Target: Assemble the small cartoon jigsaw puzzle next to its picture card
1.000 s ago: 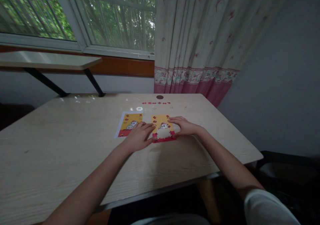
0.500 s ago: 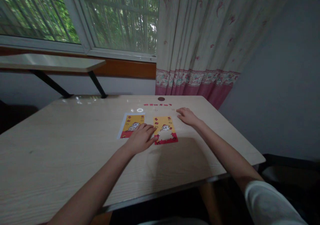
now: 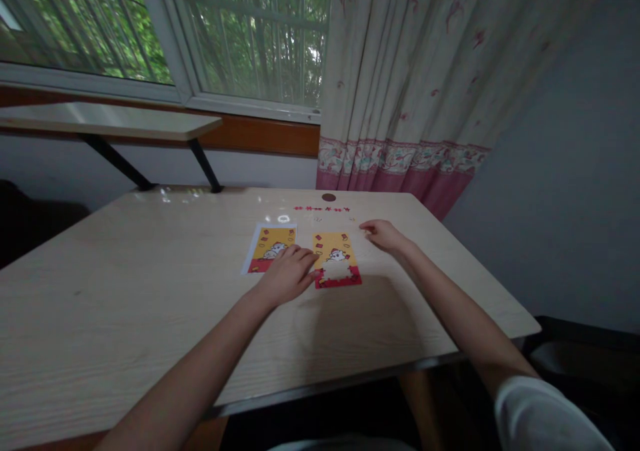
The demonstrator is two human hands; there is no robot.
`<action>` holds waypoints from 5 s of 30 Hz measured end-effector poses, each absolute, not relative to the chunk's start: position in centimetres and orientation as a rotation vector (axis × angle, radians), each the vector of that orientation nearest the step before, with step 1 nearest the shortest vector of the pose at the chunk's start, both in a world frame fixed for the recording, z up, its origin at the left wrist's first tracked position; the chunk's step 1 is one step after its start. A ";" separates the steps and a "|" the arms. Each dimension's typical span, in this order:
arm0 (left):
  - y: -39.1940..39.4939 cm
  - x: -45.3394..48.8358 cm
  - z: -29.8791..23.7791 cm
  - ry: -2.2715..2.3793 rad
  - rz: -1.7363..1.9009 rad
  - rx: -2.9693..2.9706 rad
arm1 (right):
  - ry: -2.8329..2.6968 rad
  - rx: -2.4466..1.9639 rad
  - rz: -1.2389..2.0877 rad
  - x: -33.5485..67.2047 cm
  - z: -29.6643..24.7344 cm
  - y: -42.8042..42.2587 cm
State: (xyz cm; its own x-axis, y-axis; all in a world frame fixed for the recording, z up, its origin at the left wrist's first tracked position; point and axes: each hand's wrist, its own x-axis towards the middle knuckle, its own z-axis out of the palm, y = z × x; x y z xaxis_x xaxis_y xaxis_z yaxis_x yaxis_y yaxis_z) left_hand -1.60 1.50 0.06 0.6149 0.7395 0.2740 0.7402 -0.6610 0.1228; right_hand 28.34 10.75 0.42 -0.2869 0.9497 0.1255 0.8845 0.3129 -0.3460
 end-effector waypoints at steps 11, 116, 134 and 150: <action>1.6 -1.7 -0.1 -1.281 -0.494 -2.822 | -2.273 -1.397 0.325 29.2 -0.3 9.3; 1.4 -1.3 0.5 -1.316 -0.778 -2.821 | -2.323 -1.194 0.394 23.7 -0.6 6.1; 1.4 -1.4 0.3 -1.318 -0.696 -2.795 | -2.224 -1.400 0.255 25.4 -1.1 9.6; 1.0 -1.3 0.5 -1.364 -0.718 -2.785 | -2.239 -1.843 0.194 24.9 1.2 14.1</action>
